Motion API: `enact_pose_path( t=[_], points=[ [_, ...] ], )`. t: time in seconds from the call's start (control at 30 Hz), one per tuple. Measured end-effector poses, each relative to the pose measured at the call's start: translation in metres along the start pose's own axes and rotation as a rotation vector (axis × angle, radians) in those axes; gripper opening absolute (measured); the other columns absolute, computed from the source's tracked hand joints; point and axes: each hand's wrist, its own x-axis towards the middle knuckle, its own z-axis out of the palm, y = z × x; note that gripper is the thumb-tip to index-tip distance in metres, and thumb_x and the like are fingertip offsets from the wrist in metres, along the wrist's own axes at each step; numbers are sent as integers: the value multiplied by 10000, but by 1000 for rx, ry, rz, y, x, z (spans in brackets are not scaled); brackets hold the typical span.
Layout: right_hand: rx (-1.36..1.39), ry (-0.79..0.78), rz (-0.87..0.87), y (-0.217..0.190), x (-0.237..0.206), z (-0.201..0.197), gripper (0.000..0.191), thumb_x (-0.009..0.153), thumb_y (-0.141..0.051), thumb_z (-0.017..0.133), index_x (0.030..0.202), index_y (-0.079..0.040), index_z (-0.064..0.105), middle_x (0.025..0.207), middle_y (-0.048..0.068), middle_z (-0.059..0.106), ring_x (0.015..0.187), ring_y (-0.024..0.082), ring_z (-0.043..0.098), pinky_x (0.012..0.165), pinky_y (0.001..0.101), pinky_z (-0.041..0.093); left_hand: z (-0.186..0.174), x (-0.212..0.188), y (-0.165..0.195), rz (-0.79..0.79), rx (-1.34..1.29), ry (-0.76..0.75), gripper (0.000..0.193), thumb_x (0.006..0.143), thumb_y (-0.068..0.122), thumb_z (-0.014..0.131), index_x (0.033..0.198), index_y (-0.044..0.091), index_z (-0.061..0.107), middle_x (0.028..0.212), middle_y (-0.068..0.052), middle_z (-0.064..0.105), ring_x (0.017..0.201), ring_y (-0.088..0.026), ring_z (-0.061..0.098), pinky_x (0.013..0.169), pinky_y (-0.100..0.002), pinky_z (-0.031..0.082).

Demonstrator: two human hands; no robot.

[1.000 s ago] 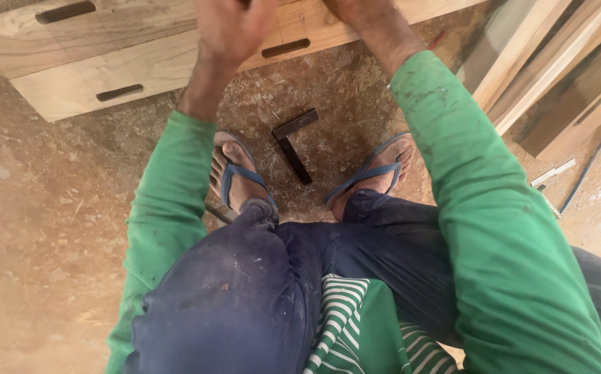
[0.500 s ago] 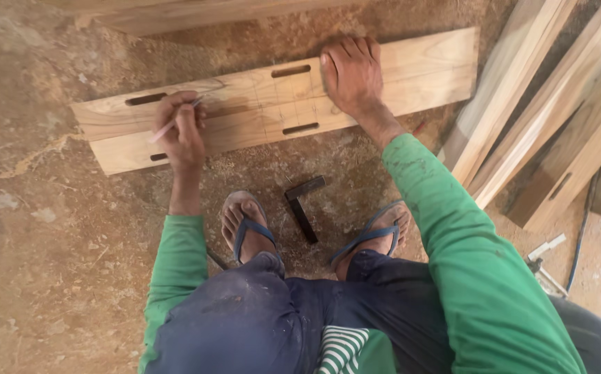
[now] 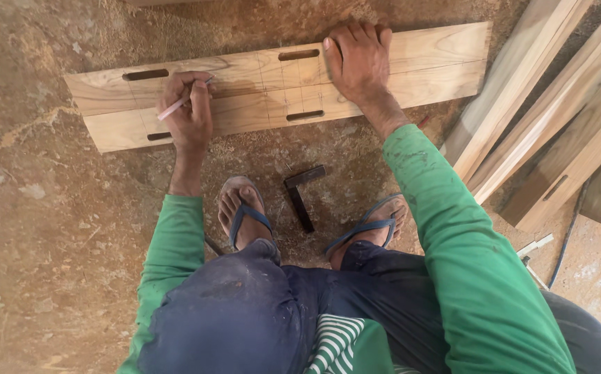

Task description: The person sits on the workshop floor and measures wooden boards with a tape measure and steel ruler, then marks cut lines on them with a pencil, using an L-square at times. They reposition and turn the boards between measurements and set marked boards aside with other lumber.

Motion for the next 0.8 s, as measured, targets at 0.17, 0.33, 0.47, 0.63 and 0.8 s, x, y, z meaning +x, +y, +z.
enact_pose_path(
  t=[0.17, 0.33, 0.47, 0.63, 0.8],
  points=[
    [-46, 118, -97, 0, -1, 0, 245, 1105, -293, 530, 1033, -102, 665, 1188, 142, 691, 1119, 329, 584, 960, 504, 352, -1, -1, -1, -29, 20, -18, 127, 1073, -23, 553, 1074, -35, 679, 898, -119, 749, 758, -123, 714, 599, -235, 529],
    [38, -30, 23, 1, -1, 1, 276, 1106, -308, 547, 1046, -73, 677, 1095, 160, 704, 1070, 367, 591, 970, 551, 344, 2, 0, -12, 63, 80, -39, 119, 1092, -11, 560, 1087, -18, 678, 898, -103, 745, 716, -93, 705, 536, -217, 535],
    [-13, 63, -65, 3, -2, 4, 252, 1108, -277, 523, 1061, -77, 669, 1151, 172, 700, 1171, 395, 582, 992, 552, 333, 17, 7, -14, 102, 162, -53, 120, 1078, 4, 586, 1066, -4, 705, 815, -98, 726, 552, -64, 540, 416, -227, 377],
    [-28, 70, -79, 3, -2, 3, 239, 1112, -259, 525, 1077, -77, 676, 1123, 162, 693, 1173, 392, 581, 1005, 554, 334, 63, 21, -8, 222, 232, -208, 52, 1070, 72, 677, 1066, 23, 696, 806, -65, 729, 553, -28, 596, 399, -180, 456],
    [-10, 69, -66, 0, -3, -2, 237, 1102, -249, 536, 1027, -72, 674, 1111, 142, 687, 1100, 339, 586, 1002, 543, 341, 84, 40, -10, 258, 240, -139, 61, 1056, 63, 690, 1000, 41, 700, 779, -64, 749, 521, -22, 618, 367, -172, 451]
  ],
)
